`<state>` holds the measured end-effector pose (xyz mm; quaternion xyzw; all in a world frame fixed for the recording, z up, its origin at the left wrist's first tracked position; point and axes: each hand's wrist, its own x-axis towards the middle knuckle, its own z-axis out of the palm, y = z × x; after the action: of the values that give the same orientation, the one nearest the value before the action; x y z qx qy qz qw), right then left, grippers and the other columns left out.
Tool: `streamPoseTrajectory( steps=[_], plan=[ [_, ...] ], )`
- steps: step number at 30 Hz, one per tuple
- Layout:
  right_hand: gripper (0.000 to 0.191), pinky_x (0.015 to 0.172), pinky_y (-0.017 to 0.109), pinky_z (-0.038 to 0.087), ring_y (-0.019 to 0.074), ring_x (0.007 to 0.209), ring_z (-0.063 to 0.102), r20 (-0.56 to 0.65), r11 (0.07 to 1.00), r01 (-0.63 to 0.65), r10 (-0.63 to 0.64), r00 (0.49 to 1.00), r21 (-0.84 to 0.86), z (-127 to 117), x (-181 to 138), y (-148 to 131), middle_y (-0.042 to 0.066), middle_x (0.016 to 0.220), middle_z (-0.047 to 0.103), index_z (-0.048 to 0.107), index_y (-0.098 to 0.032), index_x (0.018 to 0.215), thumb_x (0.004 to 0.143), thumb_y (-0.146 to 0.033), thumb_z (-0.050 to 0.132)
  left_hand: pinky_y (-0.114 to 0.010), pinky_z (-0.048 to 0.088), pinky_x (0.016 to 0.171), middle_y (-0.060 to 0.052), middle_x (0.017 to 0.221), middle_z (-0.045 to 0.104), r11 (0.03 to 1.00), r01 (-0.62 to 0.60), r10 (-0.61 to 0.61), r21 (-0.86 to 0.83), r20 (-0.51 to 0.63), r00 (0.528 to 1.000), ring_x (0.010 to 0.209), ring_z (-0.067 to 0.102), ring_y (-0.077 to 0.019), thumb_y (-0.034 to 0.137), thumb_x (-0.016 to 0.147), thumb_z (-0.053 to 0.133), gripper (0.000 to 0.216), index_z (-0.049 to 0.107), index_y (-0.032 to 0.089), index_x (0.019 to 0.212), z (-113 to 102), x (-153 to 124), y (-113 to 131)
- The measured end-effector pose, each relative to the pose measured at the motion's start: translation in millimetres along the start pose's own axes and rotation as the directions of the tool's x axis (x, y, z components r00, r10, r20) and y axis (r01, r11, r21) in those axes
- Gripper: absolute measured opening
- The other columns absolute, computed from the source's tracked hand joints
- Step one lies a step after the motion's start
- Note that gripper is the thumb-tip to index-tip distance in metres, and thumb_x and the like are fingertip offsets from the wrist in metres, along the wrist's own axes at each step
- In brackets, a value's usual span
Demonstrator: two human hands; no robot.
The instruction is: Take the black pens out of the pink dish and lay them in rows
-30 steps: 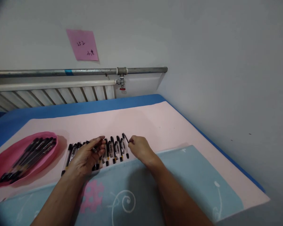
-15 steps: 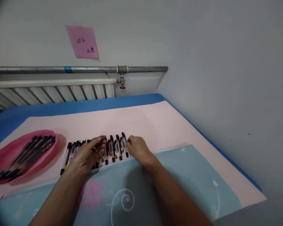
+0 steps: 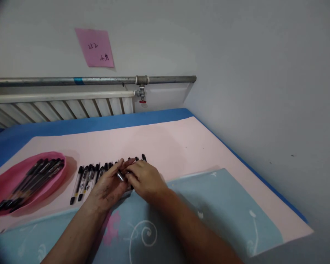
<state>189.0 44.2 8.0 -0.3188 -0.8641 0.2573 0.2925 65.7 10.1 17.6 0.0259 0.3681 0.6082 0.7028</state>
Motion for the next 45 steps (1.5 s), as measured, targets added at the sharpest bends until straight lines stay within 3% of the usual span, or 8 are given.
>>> streamPoseTrajectory(
  steps=[4, 8, 14, 28, 33, 37, 40, 45],
  plan=[
    [0.019, 0.079, 0.026, 0.041, 0.0144, 0.087, 0.054, 0.017, 0.997, 0.037, -0.036, 0.999, -0.065, 4.6, -1.0, -1.1, 0.006, 0.091, 0.060, 0.060, -0.017, 0.092, 0.082, -0.014, 0.045, -0.022, 0.049, 0.064, -0.008, 0.080, 0.064, 1.000, 0.018, -0.018, 0.000, 0.032, 0.999, 0.073, 0.060, -0.0123, 0.026, 0.082, 0.050, 0.022, 0.066, 0.011, 0.079, 4.8, -3.0, -2.2],
    [0.015, 0.072, 0.024, 0.040, 0.0134, 0.079, 0.056, -0.120, 0.987, -0.147, 0.138, 0.983, -0.069, -13.5, 1.1, 11.1, 0.003, 0.082, 0.062, 0.062, -0.018, 0.084, 0.080, -0.015, 0.048, -0.025, 0.049, 0.069, -0.011, 0.087, 0.064, 0.994, -0.077, 0.078, 0.081, -0.014, 0.997, 0.078, 0.061, -0.0144, 0.024, 0.081, 0.052, 0.018, 0.064, 0.011, 0.085, 2.6, -4.2, 6.2],
    [0.019, 0.064, 0.023, 0.038, 0.0131, 0.069, 0.057, -0.059, 0.879, -0.429, 0.427, 0.902, -0.205, -29.9, 1.9, 32.7, 0.002, 0.073, 0.065, 0.064, -0.017, 0.072, 0.074, -0.010, 0.046, -0.014, 0.026, 0.034, 0.003, 0.058, 0.050, 0.947, -0.187, 0.198, 0.259, -0.017, 0.980, 0.039, 0.034, -0.0014, 0.017, 0.071, 0.064, 0.015, 0.059, 0.011, 0.083, -14.1, -1.0, 20.1],
    [0.023, 0.074, 0.026, 0.041, 0.0164, 0.081, 0.058, -0.330, 0.787, -0.563, 0.478, 0.814, -0.250, -56.6, -4.5, 66.8, 0.005, 0.085, 0.066, 0.065, -0.017, 0.084, 0.076, -0.013, 0.044, -0.015, 0.025, 0.035, 0.001, 0.061, 0.050, 0.937, -0.185, 0.206, 0.296, -0.041, 0.978, 0.041, 0.036, -0.0023, 0.015, 0.068, 0.065, 0.015, 0.060, 0.009, 0.081, -20.6, -0.1, 27.7],
    [0.026, 0.081, 0.026, 0.041, 0.0165, 0.088, 0.057, -0.339, 0.803, -0.522, 0.424, 0.840, -0.288, -45.9, 3.0, 86.3, 0.008, 0.096, 0.063, 0.064, -0.015, 0.095, 0.080, -0.015, 0.043, -0.016, 0.027, 0.035, 0.001, 0.059, 0.049, 0.938, -0.186, 0.211, 0.294, -0.056, 0.976, 0.041, 0.036, -0.0031, 0.013, 0.068, 0.063, 0.013, 0.059, 0.009, 0.079, -21.0, 1.3, 28.5],
    [0.030, 0.086, 0.026, 0.038, 0.0167, 0.095, 0.053, -0.247, 0.852, -0.380, 0.305, 0.920, -0.362, -28.7, 22.6, 94.1, 0.010, 0.103, 0.059, 0.059, -0.013, 0.108, 0.084, -0.018, 0.043, -0.015, 0.027, 0.035, 0.001, 0.060, 0.050, 0.937, -0.180, 0.206, 0.300, -0.060, 0.977, 0.042, 0.037, -0.0032, 0.015, 0.068, 0.064, 0.014, 0.060, 0.009, 0.080, -22.3, 2.8, 27.4],
    [0.026, 0.081, 0.025, 0.038, 0.0165, 0.090, 0.054, -0.091, 0.843, -0.290, 0.280, 0.956, -0.453, -23.0, 32.9, 91.2, 0.009, 0.096, 0.060, 0.062, -0.015, 0.101, 0.084, -0.020, 0.042, -0.015, 0.028, 0.036, 0.000, 0.061, 0.051, 0.933, -0.192, 0.218, 0.305, -0.055, 0.974, 0.043, 0.039, -0.0034, 0.015, 0.066, 0.065, 0.016, 0.060, 0.010, 0.080, -22.9, 3.0, 27.7],
    [0.022, 0.072, 0.024, 0.036, 0.0157, 0.081, 0.055, 0.015, 0.807, -0.290, 0.347, 0.938, -0.514, -32.1, 28.0, 79.4, 0.007, 0.089, 0.063, 0.064, -0.016, 0.088, 0.081, -0.016, 0.044, -0.016, 0.027, 0.036, 0.000, 0.061, 0.051, 0.928, -0.204, 0.232, 0.313, -0.055, 0.971, 0.043, 0.039, -0.0038, 0.015, 0.065, 0.066, 0.017, 0.060, 0.010, 0.079, -23.2, 3.0, 28.3]
  ],
)
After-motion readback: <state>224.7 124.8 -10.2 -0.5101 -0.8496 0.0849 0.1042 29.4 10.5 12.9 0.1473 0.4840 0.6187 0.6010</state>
